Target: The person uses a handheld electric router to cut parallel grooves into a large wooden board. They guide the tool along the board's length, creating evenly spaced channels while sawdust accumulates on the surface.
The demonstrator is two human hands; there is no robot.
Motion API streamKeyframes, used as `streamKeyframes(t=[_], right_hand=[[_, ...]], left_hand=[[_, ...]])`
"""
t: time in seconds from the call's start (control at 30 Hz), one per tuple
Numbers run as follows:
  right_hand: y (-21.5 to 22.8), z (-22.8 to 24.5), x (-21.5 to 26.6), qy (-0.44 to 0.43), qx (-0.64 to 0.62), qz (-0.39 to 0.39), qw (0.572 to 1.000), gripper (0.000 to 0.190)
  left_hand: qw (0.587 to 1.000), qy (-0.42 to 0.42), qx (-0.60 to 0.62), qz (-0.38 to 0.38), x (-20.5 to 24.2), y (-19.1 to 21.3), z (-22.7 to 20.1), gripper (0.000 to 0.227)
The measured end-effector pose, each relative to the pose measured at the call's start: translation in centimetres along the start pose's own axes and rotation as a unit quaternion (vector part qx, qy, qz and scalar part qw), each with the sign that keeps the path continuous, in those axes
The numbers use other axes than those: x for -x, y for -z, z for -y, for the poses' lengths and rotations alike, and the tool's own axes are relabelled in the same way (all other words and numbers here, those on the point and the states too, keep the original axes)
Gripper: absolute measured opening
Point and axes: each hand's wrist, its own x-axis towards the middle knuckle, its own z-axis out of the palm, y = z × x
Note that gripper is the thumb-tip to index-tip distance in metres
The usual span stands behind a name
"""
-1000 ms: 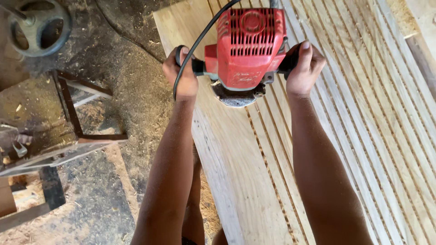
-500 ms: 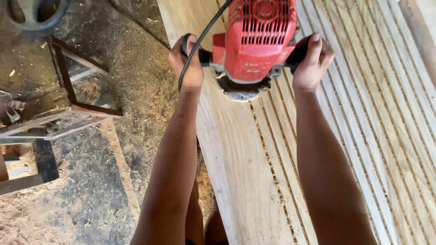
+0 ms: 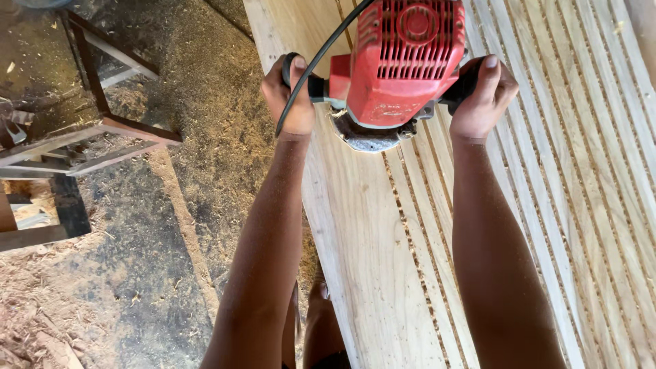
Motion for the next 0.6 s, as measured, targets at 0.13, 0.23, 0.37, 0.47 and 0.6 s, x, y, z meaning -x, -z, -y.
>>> streamKeyframes(t=[0.13, 0.23, 0.37, 0.47, 0.6], right_hand=[[1.8, 1.1, 1.7, -0.004, -0.013, 0.011, 1.0, 0.059], [2.7, 1.7, 2.5, -0.002, -0.023, 0.015, 1.0, 0.058], [5.1, 2.0, 4.7, -0.025, -0.007, 0.008, 1.0, 0.056], [6.4, 2.3, 5.7, -0.011, -0.017, 0.003, 1.0, 0.055], [8.5, 3.1, 7.7, -0.016, -0.022, 0.007, 1.0, 0.055]], left_hand=[[1.0, 0.014, 0.004, 0.006, 2.1, 0.0, -1.5, 0.046], [1.0, 0.006, -0.016, 0.0, 3.4, 0.2, -2.6, 0.047], [1.0, -0.002, -0.024, 0.0, 6.3, 0.6, -3.7, 0.046], [1.0, 0.022, 0.009, 0.008, 7.9, 0.7, -4.6, 0.043], [1.0, 0.01, -0.022, -0.001, 10.4, 0.9, -5.8, 0.043]])
